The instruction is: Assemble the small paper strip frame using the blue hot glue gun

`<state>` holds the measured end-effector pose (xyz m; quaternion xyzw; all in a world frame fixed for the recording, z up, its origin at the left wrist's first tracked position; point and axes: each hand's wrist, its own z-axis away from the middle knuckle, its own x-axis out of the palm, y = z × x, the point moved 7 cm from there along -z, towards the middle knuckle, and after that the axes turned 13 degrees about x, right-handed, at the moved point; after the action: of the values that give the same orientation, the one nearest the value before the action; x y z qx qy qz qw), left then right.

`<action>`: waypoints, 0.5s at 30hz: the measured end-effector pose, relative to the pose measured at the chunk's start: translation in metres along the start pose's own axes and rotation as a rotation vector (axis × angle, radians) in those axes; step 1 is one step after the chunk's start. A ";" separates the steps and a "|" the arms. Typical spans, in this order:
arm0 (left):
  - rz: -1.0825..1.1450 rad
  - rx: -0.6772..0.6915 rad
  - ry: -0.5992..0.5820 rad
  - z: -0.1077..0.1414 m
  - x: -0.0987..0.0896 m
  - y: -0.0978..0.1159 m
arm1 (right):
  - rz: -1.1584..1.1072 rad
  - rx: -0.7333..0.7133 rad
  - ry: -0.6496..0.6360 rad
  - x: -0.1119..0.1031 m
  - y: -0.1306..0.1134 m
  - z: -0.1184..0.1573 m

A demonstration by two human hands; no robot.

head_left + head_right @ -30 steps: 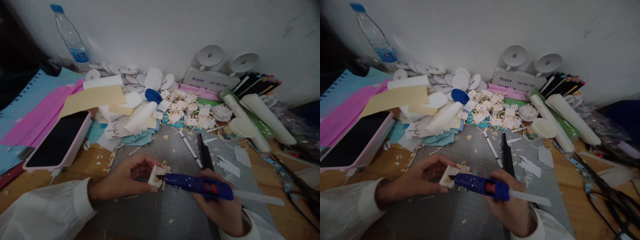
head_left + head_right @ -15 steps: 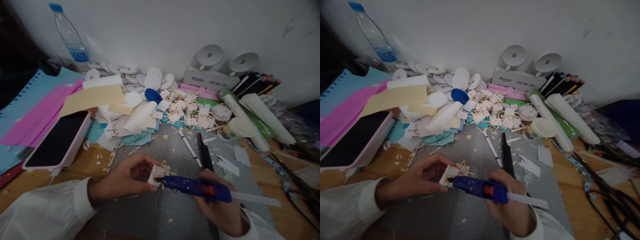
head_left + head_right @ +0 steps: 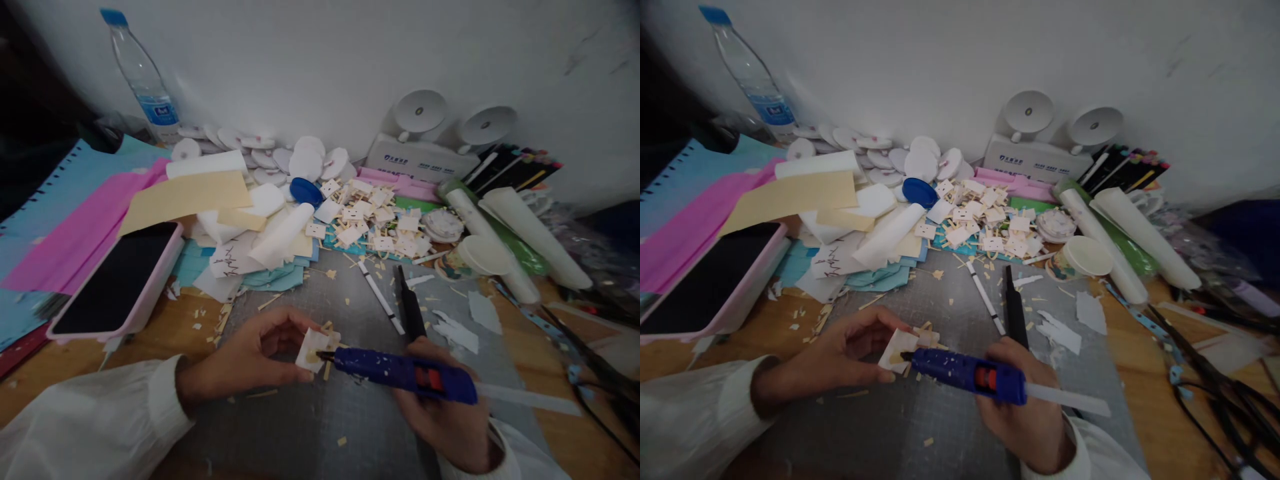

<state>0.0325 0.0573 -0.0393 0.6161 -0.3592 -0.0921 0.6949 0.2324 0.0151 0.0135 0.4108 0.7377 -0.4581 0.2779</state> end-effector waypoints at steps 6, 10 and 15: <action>-0.016 -0.008 0.013 0.000 -0.003 -0.002 | 0.015 -0.019 0.002 0.002 0.001 0.002; -0.026 -0.012 0.013 0.001 -0.002 -0.003 | -0.053 0.009 -0.021 0.002 0.002 0.002; 0.003 -0.015 0.012 0.000 0.000 -0.001 | -0.095 0.020 -0.053 0.003 -0.001 0.001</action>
<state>0.0328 0.0569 -0.0401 0.6108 -0.3552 -0.0904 0.7018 0.2302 0.0150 0.0109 0.3655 0.7441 -0.4890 0.2713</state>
